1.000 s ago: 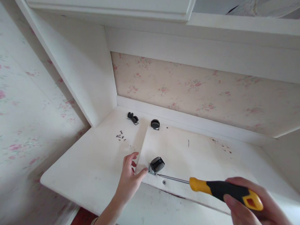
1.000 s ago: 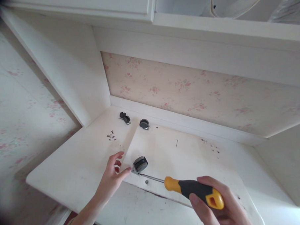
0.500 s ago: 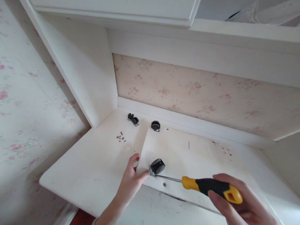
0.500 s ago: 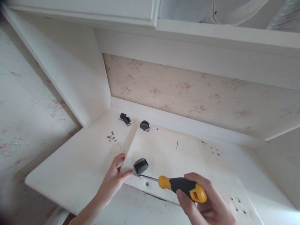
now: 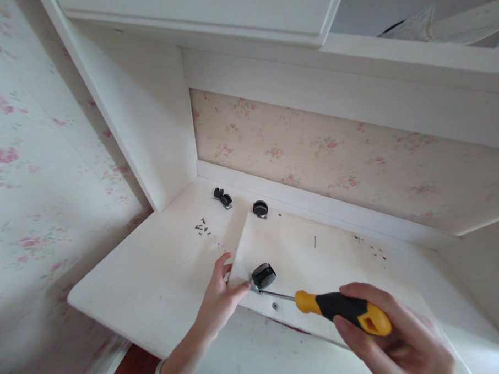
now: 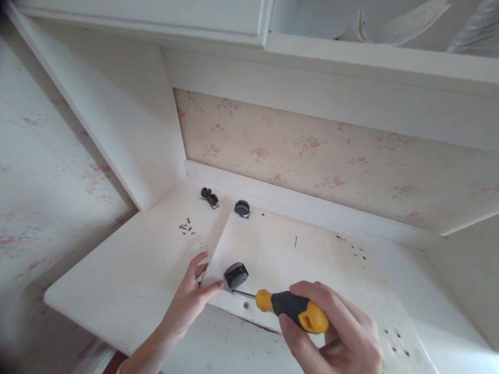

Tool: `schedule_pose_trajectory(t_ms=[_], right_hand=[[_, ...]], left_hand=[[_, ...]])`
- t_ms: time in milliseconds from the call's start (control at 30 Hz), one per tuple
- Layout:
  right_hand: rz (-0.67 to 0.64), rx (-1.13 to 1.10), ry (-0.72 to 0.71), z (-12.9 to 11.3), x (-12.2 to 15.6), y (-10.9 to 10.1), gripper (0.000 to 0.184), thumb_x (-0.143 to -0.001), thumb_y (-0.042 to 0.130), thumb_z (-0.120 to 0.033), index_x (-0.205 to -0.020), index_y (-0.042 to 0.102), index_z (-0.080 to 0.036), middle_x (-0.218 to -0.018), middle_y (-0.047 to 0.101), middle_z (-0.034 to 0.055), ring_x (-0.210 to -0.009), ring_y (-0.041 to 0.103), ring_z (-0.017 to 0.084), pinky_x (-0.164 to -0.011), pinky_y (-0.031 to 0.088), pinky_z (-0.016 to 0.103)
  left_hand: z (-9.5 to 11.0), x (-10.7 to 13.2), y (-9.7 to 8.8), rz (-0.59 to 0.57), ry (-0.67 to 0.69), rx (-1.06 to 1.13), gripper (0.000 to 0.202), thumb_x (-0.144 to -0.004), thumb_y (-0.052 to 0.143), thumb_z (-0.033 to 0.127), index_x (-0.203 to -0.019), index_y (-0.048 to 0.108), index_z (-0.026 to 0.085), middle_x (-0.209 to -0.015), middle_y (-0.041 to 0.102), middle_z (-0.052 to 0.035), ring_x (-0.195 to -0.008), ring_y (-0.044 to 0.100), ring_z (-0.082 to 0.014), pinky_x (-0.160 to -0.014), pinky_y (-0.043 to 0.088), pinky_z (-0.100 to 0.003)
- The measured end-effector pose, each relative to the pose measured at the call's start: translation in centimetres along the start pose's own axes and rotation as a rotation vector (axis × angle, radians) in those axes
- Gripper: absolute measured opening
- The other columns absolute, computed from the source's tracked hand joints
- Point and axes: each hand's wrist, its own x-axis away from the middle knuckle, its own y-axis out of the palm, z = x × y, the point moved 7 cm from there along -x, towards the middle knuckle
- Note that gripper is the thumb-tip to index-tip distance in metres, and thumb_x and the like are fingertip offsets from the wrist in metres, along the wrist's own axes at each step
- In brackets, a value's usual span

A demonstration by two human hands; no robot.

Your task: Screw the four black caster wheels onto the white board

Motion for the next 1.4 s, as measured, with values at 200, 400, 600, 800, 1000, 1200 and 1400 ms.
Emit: schedule_pose_trajectory(t_ms=[200, 400, 600, 800, 1000, 1200, 1400], right_hand=[[-0.08, 0.03, -0.104, -1.3, -0.4, 0.3, 0.013, -0.08, 0.069, -0.029, -0.092, 0.067, -0.025, -0.06, 0.053, -0.0017, -0.041, 0.051, 0.011, -0.029, 0.023, 0.024], [-0.078, 0.03, -0.182, -2.5, -0.1, 0.1, 0.017, -0.079, 0.068, -0.024, -0.096, 0.067, -0.027, -0.074, 0.065, 0.0021, -0.045, 0.056, 0.011, -0.028, 0.028, 0.023], [-0.108, 0.066, -0.338, -4.2, -0.4, 0.0, 0.021, -0.078, 0.066, -0.02, -0.098, 0.064, -0.028, -0.077, 0.07, 0.0016, -0.056, 0.065, 0.015, -0.047, 0.05, 0.024], [-0.15, 0.075, -0.448, -5.0, -0.1, 0.2, 0.029, -0.08, 0.062, -0.013, -0.106, 0.059, -0.026, -0.071, 0.07, 0.0022, -0.059, 0.068, 0.02, -0.047, 0.051, 0.027], [-0.133, 0.113, -0.465, -5.6, -0.2, 0.1, 0.029, -0.079, 0.062, -0.012, -0.105, 0.059, -0.026, -0.07, 0.071, 0.0014, -0.056, 0.068, 0.019, -0.047, 0.051, 0.028], [-0.094, 0.125, -0.404, -4.7, -0.2, -0.2, 0.027, -0.078, 0.064, -0.015, -0.102, 0.062, -0.028, -0.073, 0.07, 0.0017, -0.058, 0.068, 0.02, -0.047, 0.052, 0.029], [-0.093, 0.11, -0.374, -4.6, -0.2, -0.3, 0.024, -0.079, 0.065, -0.017, -0.1, 0.061, -0.028, -0.07, 0.068, 0.0002, -0.053, 0.065, 0.017, -0.044, 0.05, 0.027]], left_hand=[[-0.1, 0.0, 0.1, -0.023, -0.02, 0.026, 0.076, -0.074, 0.079, 0.025, -0.136, 0.036, 0.025, -0.115, 0.067, -0.007, -0.096, 0.069, -0.0223, -0.083, 0.053, -0.031], [0.0, 0.0, 0.1, -0.037, -0.011, 0.024, 0.075, -0.075, 0.078, 0.025, -0.138, 0.036, 0.025, -0.114, 0.066, -0.0071, -0.095, 0.069, -0.0225, -0.082, 0.052, -0.031], [0.1, 0.0, 0.2, -0.053, -0.01, -0.012, 0.074, -0.077, 0.075, 0.025, -0.139, 0.035, 0.026, -0.116, 0.066, -0.0082, -0.096, 0.069, -0.0231, -0.081, 0.053, -0.033], [0.3, 0.1, 0.2, -0.058, 0.004, -0.024, 0.073, -0.078, 0.075, 0.026, -0.139, 0.036, 0.025, -0.118, 0.065, -0.0092, -0.099, 0.069, -0.0244, -0.085, 0.052, -0.034], [0.3, 0.1, 0.1, -0.06, -0.01, -0.035, 0.072, -0.077, 0.076, 0.028, -0.14, 0.039, 0.026, -0.121, 0.065, -0.0098, -0.1, 0.069, -0.0251, -0.084, 0.052, -0.034], [0.4, 0.0, 0.0, -0.047, 0.011, -0.028, 0.071, -0.075, 0.076, 0.026, -0.138, 0.043, 0.024, -0.12, 0.066, -0.0102, -0.103, 0.067, -0.0257, -0.088, 0.051, -0.034], [0.7, 0.1, 0.2, -0.048, 0.006, -0.017, 0.069, -0.074, 0.077, 0.025, -0.135, 0.044, 0.022, -0.117, 0.067, -0.0101, -0.1, 0.069, -0.0258, -0.086, 0.052, -0.035]])
